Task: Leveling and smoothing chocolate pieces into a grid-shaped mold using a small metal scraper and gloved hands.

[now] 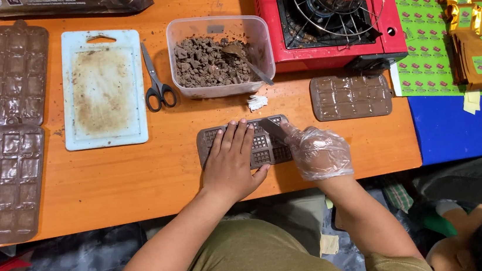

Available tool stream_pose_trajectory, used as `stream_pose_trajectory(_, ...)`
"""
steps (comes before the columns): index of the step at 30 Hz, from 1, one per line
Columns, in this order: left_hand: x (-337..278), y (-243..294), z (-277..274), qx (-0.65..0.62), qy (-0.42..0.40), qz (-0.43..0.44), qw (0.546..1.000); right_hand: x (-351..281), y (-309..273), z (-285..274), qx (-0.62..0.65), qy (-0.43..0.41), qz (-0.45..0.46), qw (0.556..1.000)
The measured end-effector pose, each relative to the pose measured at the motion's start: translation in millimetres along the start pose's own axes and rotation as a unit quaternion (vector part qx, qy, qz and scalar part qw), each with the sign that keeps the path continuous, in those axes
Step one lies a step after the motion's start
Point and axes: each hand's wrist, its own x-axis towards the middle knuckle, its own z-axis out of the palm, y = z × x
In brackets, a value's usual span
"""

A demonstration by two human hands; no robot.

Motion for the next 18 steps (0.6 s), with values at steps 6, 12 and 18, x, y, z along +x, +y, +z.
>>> stream_pose_trajectory(6,-1.4,2.1,-3.3,-0.005,0.001,-0.001,1.000,-6.8,6.9,3.9,-0.006,0.021,-0.036,0.999)
stream_pose_trajectory(12,-1.4,-0.3,3.4,-0.001,0.020,0.004,1.000,-10.3,15.5,11.9,-0.019,0.026,-0.062,0.998)
stream_pose_trajectory(18,0.6,-1.6,3.0,-0.002,0.014,0.008,1.000,-12.2,40.2,42.9,-0.034,0.027,-0.106,0.993)
